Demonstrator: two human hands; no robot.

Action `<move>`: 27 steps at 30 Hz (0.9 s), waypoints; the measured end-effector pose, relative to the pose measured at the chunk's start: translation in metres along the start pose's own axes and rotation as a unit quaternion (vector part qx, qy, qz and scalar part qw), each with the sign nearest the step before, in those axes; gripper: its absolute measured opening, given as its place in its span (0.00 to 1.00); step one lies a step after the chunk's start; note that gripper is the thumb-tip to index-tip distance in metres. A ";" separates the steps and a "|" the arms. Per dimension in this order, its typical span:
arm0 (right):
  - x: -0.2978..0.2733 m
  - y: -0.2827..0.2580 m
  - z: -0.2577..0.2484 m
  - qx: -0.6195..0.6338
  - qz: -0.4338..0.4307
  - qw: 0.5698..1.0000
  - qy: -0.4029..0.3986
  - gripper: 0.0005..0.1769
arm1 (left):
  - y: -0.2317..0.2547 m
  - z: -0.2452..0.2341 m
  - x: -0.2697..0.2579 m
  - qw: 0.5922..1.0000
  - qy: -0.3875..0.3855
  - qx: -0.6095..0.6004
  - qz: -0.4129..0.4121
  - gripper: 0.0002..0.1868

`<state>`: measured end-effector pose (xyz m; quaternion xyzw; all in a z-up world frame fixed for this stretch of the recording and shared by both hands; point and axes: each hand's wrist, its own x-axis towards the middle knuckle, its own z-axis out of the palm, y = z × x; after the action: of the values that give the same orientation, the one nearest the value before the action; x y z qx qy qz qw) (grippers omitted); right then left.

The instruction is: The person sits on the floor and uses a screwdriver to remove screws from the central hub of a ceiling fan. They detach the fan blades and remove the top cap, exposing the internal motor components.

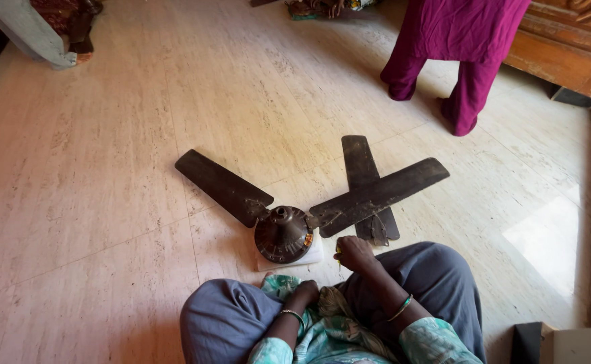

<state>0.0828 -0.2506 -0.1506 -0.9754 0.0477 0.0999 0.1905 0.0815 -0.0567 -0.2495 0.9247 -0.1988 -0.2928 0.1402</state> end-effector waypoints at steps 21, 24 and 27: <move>0.029 0.011 -0.026 0.349 -0.139 0.869 0.323 0.16 | -0.031 0.002 0.029 0.664 0.057 -0.736 -0.116 0.08; 0.052 -0.003 -0.029 0.346 -0.166 0.872 0.303 0.18 | -0.032 0.008 0.033 0.659 0.104 -0.734 -0.124 0.10; 0.069 -0.018 -0.030 0.338 -0.183 0.878 0.284 0.19 | -0.032 -0.003 0.035 0.719 0.126 -0.675 -0.105 0.10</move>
<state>0.1578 -0.2494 -0.1316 -0.8294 -0.0490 -0.2401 0.5020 0.1186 -0.0437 -0.2762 0.6280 0.1693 -0.2429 0.7197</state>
